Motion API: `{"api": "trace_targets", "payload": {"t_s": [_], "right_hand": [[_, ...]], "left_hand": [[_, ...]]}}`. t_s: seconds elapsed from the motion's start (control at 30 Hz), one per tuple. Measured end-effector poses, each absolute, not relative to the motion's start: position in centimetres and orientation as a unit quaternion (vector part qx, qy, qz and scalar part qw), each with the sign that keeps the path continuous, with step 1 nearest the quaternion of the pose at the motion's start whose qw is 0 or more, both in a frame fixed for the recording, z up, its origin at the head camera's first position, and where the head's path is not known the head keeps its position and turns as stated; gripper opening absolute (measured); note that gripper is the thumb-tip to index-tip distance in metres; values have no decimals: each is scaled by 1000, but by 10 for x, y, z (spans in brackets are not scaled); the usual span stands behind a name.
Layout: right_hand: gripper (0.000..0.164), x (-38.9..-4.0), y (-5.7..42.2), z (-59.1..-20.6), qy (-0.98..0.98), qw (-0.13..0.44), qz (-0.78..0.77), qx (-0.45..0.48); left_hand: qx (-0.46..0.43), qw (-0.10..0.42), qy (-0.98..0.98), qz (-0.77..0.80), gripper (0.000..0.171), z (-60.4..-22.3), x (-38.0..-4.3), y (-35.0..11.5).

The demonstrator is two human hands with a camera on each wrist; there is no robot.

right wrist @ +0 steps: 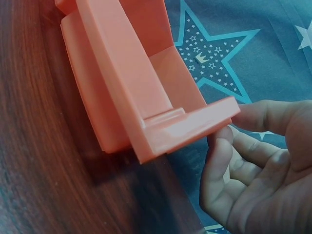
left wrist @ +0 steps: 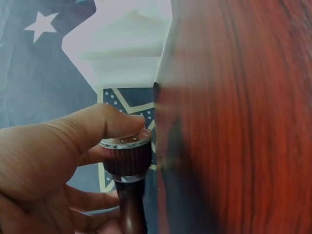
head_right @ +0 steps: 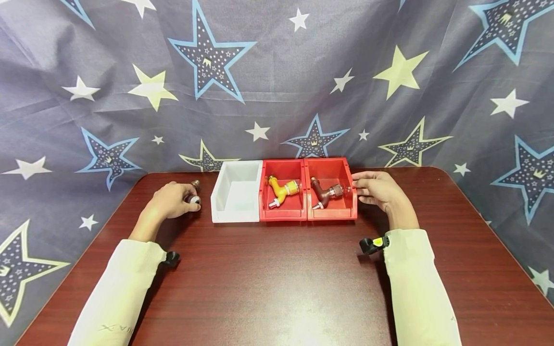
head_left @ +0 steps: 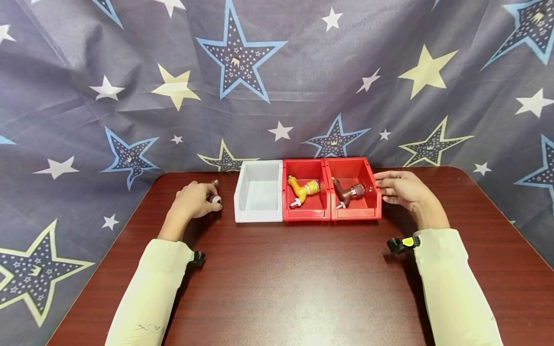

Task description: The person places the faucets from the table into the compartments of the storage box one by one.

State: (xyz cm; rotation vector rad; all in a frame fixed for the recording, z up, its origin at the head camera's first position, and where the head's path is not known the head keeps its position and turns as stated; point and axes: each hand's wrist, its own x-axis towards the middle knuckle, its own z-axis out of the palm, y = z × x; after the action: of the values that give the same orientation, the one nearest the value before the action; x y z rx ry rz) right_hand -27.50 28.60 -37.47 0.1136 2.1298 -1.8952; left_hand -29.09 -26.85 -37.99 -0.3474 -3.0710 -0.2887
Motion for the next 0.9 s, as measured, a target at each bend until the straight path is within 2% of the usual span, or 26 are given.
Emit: {"api": "trace_targets", "payload": {"t_s": [0.17,0.53,0.9], "right_hand": [[47,-272,285,-373,742,140,-654,36],[46,-272,286,-372,746,135,-651,36],[48,-273,286,-374,734,143,-663,33]], "left_hand": [[-120,59,-986,-100,25,-378,-290,-263],[-116,112,-981,-106,36,-373,-287,-252],[-109,137,-979,-105,38,-360,-281,-240]]}}
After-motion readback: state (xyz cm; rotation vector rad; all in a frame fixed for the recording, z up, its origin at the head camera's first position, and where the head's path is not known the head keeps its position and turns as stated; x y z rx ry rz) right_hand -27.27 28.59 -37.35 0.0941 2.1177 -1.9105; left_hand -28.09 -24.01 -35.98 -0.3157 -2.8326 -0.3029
